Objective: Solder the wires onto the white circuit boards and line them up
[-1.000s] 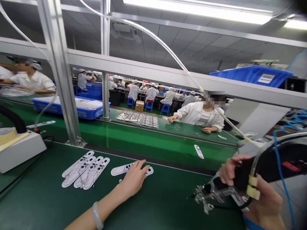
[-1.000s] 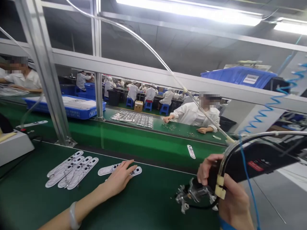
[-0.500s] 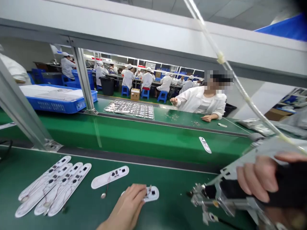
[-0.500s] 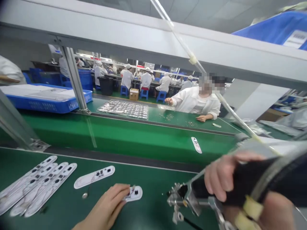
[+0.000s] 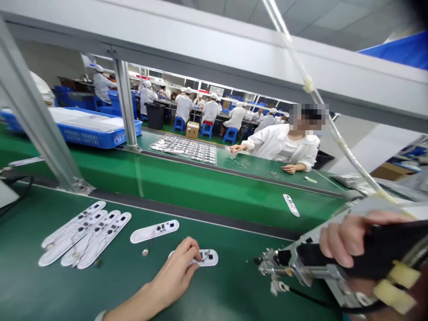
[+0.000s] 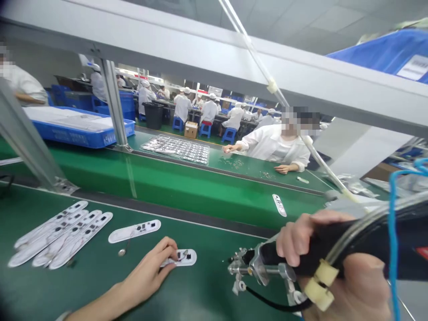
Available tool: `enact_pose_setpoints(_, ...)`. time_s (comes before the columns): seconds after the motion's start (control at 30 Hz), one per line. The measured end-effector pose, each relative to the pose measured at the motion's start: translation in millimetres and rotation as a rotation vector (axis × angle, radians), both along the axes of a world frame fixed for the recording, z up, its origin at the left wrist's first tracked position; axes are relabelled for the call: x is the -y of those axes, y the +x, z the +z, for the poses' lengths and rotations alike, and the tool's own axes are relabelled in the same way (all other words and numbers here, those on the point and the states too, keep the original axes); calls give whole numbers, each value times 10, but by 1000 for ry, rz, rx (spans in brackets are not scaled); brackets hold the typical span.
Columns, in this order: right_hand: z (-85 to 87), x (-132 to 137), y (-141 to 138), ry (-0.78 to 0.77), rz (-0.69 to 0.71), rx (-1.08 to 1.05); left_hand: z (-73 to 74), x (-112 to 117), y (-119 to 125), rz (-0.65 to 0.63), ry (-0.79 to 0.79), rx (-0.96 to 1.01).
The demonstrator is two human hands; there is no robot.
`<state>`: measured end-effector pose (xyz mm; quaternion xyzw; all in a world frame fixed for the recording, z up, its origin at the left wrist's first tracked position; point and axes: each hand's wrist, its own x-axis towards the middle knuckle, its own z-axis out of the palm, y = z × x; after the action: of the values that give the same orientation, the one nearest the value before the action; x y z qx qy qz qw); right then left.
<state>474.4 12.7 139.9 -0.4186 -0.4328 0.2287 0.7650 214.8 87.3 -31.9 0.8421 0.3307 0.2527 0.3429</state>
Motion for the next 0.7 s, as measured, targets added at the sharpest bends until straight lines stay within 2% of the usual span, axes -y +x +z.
enact_pose_setpoints(0.13, 95, 96, -151, 32, 6, 24, 3, 109, 175, -6, -51, 9)
enact_pose_setpoints(0.33, 133, 193, -136, 60, 106, -3, -21, 284, 381, 28, -70, 72)
enact_pose_setpoints(0.43, 88, 162, -131, 71, 114, -22, -40, 281, 397, 51, -22, 147)
enact_pose_setpoints(0.5, 57, 129, -139, 74, 140, -3, -58, 262, 392, 56, 69, 167)
enact_pose_setpoints(0.6, 26, 87, -163, 59, 165, 18, -63, 239, 359, -72, 249, 109)
enact_pose_setpoints(0.7, 4, 57, -185, 45, 146, -5, -25, 225, 312, -258, 313, 10)
